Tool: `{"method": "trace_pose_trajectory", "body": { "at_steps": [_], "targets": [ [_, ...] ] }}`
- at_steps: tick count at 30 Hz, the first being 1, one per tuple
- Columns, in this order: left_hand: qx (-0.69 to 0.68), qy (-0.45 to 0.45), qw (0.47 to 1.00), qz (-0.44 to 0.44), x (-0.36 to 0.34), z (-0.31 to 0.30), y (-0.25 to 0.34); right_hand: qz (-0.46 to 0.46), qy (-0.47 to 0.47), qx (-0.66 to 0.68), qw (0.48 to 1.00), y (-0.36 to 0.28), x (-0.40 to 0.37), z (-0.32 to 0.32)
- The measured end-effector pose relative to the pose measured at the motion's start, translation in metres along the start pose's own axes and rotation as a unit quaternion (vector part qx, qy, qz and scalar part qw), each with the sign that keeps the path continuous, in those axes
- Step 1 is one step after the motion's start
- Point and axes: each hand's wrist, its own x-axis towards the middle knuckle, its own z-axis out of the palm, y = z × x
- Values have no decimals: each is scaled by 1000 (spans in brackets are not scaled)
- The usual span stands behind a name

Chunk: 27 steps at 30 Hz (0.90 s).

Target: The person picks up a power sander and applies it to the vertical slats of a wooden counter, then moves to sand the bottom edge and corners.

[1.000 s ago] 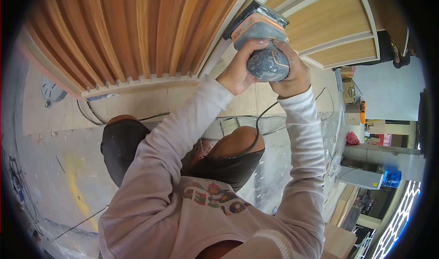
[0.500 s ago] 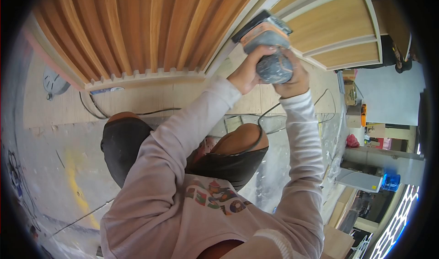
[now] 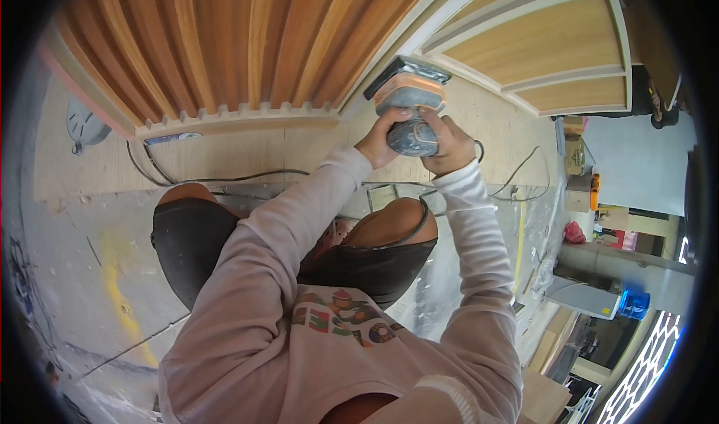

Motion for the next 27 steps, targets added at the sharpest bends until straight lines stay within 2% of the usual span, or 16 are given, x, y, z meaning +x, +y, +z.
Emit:
{"method": "trace_pose_trajectory", "body": {
  "at_steps": [4,10,15,18,27],
  "targets": [
    [9,11,1000,-8,0,-10,-7,11,1,10,1000,8,-15,16],
    [14,7,1000,-23,7,26,3,2,45,21,999,6,2,-10],
    [36,9,999,-2,8,49,15,2,60,41,997,7,10,-20],
    [28,2,999,19,8,38,12,-6,18,22,1000,8,11,-21],
    [0,35,999,-17,-11,-16,-1,-29,10,23,999,6,-14,26]
  ]
}}
